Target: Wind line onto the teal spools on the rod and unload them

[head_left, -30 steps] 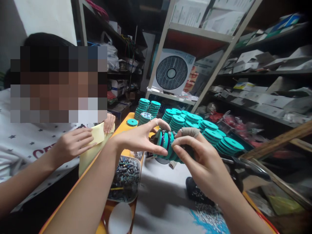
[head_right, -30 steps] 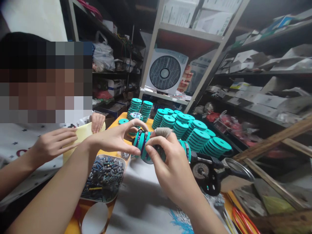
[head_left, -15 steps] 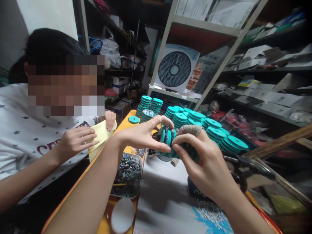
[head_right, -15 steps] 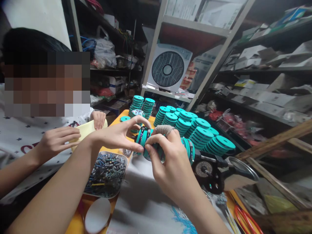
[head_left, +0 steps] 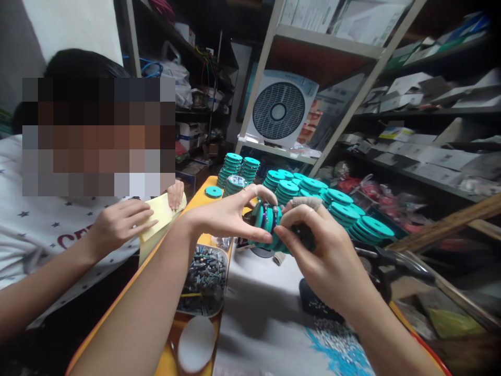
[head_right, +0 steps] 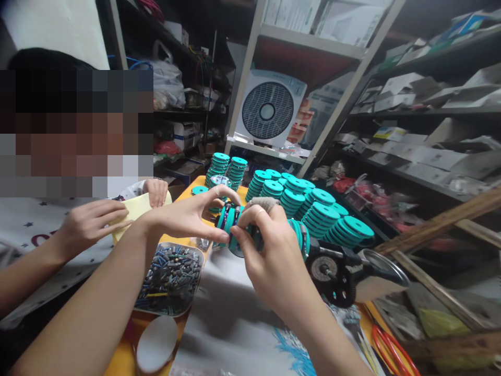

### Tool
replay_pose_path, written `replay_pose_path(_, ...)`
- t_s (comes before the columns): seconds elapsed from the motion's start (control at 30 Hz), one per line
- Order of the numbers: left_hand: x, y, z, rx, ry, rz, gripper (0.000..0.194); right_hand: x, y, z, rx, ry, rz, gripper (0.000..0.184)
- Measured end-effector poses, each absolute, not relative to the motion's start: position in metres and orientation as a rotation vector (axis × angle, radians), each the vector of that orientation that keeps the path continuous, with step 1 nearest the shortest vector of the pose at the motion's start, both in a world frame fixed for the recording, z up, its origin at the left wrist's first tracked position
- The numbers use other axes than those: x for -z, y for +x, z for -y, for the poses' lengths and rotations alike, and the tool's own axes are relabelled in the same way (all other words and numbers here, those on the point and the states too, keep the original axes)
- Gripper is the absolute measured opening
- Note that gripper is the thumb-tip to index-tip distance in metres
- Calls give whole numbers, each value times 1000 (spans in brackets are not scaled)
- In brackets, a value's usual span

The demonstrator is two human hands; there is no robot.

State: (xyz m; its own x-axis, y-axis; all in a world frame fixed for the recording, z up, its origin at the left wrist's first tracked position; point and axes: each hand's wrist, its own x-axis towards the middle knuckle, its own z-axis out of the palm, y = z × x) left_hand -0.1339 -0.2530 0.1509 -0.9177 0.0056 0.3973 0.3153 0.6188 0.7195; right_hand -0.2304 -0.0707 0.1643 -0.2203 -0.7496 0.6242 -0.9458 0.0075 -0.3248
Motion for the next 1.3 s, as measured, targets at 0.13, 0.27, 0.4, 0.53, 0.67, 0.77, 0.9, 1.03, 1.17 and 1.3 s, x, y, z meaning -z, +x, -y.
replay_pose_path(0.13, -149, -136, 254, 1190, -234, 2500, 56, -164, -230, 73, -996, 1764, 1995, 9)
replay_pose_path(0.27, -149, -136, 254, 1173, -264, 2472, 55, -159, -230, 76, -969, 1718, 1930, 9)
replay_pose_path(0.4, -149, -133, 254, 1325, -216, 2470, 71, -148, -232, 51, -1196, 1580, 1766, 13)
replay_pose_path(0.53, -148, -131, 254, 1450, -129, 2465, 73, -134, -243, -8, -1451, 1338, 1836, 25)
replay_pose_path(0.67, -148, -134, 255, 1624, -123, 2416, 65, -121, -254, -68, -1302, 1371, 2234, 17)
replay_pose_path(0.77, -147, -138, 257, 1667, -115, 2394, 59, -103, -259, -89, -897, 1546, 2612, 10)
replay_pose_path(0.9, -147, -138, 260, 1599, -38, 2426, 54, -70, -263, -88, -578, 1504, 2734, 17)
replay_pose_path(1.03, -147, -137, 261, 1652, -16, 2426, 55, -51, -264, -75, -527, 1463, 2774, 16)
replay_pose_path(1.17, -146, -137, 261, 1704, 4, 2412, 58, -49, -262, -63, -538, 1463, 2806, 14)
replay_pose_path(1.3, -146, -137, 260, 1671, 11, 2402, 58, -48, -263, -56, -446, 1469, 2831, 16)
